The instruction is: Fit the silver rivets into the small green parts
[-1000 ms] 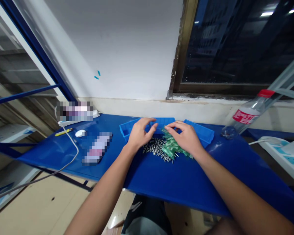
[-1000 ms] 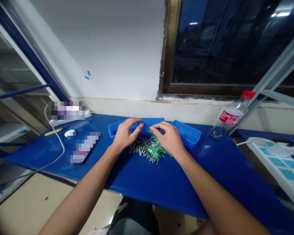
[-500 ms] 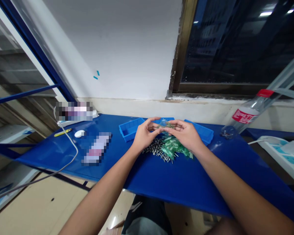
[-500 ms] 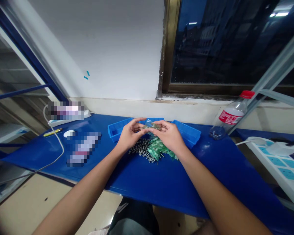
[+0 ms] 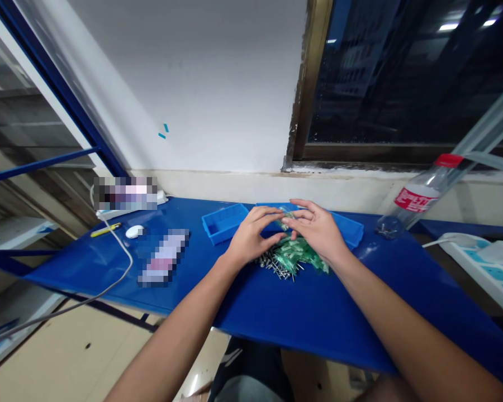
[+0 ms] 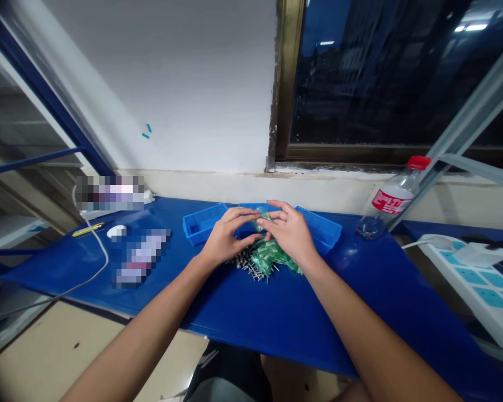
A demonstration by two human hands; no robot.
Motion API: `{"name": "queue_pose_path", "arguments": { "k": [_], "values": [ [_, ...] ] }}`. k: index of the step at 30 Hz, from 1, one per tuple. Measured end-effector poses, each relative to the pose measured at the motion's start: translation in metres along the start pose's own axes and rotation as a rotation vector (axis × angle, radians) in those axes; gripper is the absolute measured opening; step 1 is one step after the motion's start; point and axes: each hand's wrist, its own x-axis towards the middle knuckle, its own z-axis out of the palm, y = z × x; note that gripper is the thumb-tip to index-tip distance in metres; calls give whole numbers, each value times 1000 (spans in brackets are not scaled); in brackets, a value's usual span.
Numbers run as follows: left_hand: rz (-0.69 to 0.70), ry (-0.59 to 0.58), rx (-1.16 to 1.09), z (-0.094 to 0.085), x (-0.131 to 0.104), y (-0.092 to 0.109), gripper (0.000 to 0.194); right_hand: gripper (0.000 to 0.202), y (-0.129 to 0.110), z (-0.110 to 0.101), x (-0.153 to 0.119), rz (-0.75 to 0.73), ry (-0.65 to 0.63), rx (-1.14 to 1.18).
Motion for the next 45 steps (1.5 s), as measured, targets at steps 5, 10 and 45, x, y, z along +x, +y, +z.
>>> {"name": "queue_pose_path", "arguments": {
  "k": [5, 10, 45],
  "values": [
    [-113, 36, -25, 0, -3, -2, 25, 40, -6, 3, -1, -27, -65, 8],
    [-248, 60, -164, -2, 0, 3, 21, 37, -8, -3, -1, -94, -54, -185],
    [-543, 137, -717, 12, 0, -4, 40, 26, 9, 2, 0, -118, -38, -103]
  ]
}}
